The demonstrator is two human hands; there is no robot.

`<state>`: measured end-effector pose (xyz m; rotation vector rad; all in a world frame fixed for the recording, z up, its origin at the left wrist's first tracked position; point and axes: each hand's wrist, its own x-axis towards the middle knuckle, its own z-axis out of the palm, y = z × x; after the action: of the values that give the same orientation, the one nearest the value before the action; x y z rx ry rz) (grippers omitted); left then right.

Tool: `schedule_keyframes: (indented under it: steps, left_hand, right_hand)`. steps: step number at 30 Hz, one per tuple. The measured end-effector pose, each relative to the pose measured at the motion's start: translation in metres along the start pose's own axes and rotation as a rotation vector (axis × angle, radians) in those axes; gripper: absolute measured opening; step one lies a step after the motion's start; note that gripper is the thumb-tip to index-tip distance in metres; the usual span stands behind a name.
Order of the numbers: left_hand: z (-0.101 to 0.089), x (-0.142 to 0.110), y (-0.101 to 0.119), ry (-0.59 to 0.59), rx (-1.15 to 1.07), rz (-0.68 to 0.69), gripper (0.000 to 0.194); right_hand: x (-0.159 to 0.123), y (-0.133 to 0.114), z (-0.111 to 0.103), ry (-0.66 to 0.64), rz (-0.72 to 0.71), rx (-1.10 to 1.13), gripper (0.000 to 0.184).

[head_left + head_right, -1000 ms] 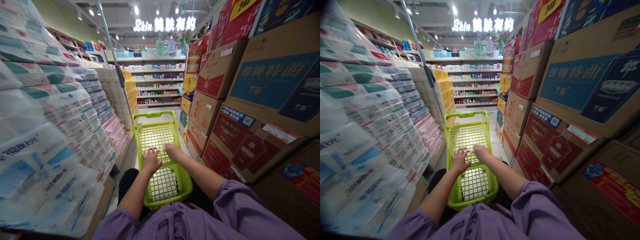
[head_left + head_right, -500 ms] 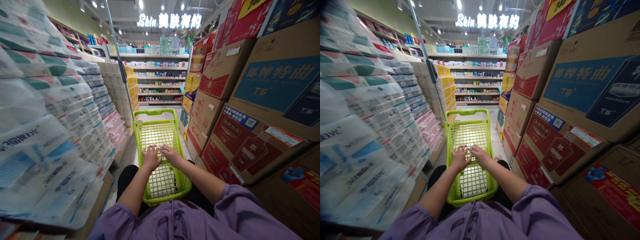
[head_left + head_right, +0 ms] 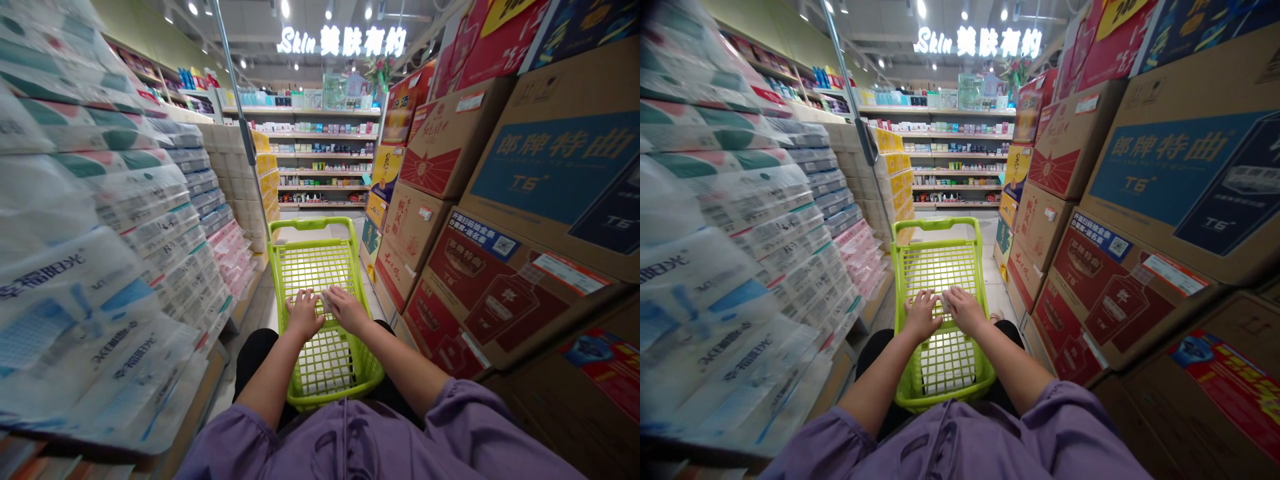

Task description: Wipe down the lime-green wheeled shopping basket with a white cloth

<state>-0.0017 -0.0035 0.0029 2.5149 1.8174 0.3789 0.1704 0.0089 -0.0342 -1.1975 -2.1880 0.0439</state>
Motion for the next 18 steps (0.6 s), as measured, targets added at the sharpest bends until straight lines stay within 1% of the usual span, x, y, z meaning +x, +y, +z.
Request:
schedule_keyframes:
  steps: [1, 2, 5, 6, 7, 8, 11, 12, 13, 14, 17, 18]
  left_hand:
    - [0.0004, 0.0, -0.0003, -0.001, -0.001, 0.003, 0.05]
    - [0.001, 0.0001, -0.0006, -0.002, -0.002, 0.004, 0.05]
    - [0.0027, 0.0006, -0.0015, 0.007, -0.01, 0.001, 0.05]
    - [0.0031, 0.0007, -0.0016, 0.01, -0.01, 0.0, 0.049]
    - [0.0034, 0.0009, -0.0017, 0.011, -0.009, -0.001, 0.049]
    - [0.0036, 0.001, -0.0017, 0.009, -0.009, 0.0, 0.05]
    - [0.0032, 0.001, -0.0013, -0.003, -0.011, -0.004, 0.05]
    - [0.0028, 0.001, -0.0011, -0.003, -0.012, -0.005, 0.05]
    - [0.0022, 0.0009, -0.0009, -0.003, -0.013, -0.006, 0.05]
    - [0.0016, 0.0007, -0.0006, -0.004, -0.012, -0.008, 0.051]
    - [-0.0003, 0.0003, 0.0003, -0.012, -0.005, -0.014, 0.052]
    - [-0.0007, 0.0003, 0.0004, -0.017, -0.004, -0.015, 0.052]
  right_hand:
    - [-0.0001, -0.0001, -0.0001, -0.002, 0.019, -0.023, 0.043]
    - [-0.0001, -0.0003, -0.0001, -0.009, 0.008, -0.035, 0.043]
    - [-0.0004, -0.0009, 0.0008, -0.038, -0.143, -0.012, 0.042]
    - [-0.0002, -0.0007, 0.0011, -0.036, -0.178, -0.004, 0.041]
    - [0.0002, -0.0002, 0.0014, -0.026, -0.184, -0.004, 0.04]
    - [0.0009, 0.0008, 0.0017, -0.005, -0.157, -0.014, 0.04]
    - [0.003, 0.0043, 0.0023, 0.093, 0.032, -0.075, 0.04]
    - [0.0033, 0.005, 0.0025, 0.113, 0.075, -0.084, 0.04]
    - [0.0032, 0.0053, 0.0029, 0.113, 0.083, -0.082, 0.041]
    - [0.0028, 0.0052, 0.0034, 0.094, 0.051, -0.069, 0.041]
    - [0.0011, 0.0039, 0.0045, -0.019, -0.13, -0.022, 0.043]
    - [0.001, 0.0038, 0.0046, -0.035, -0.142, -0.023, 0.044]
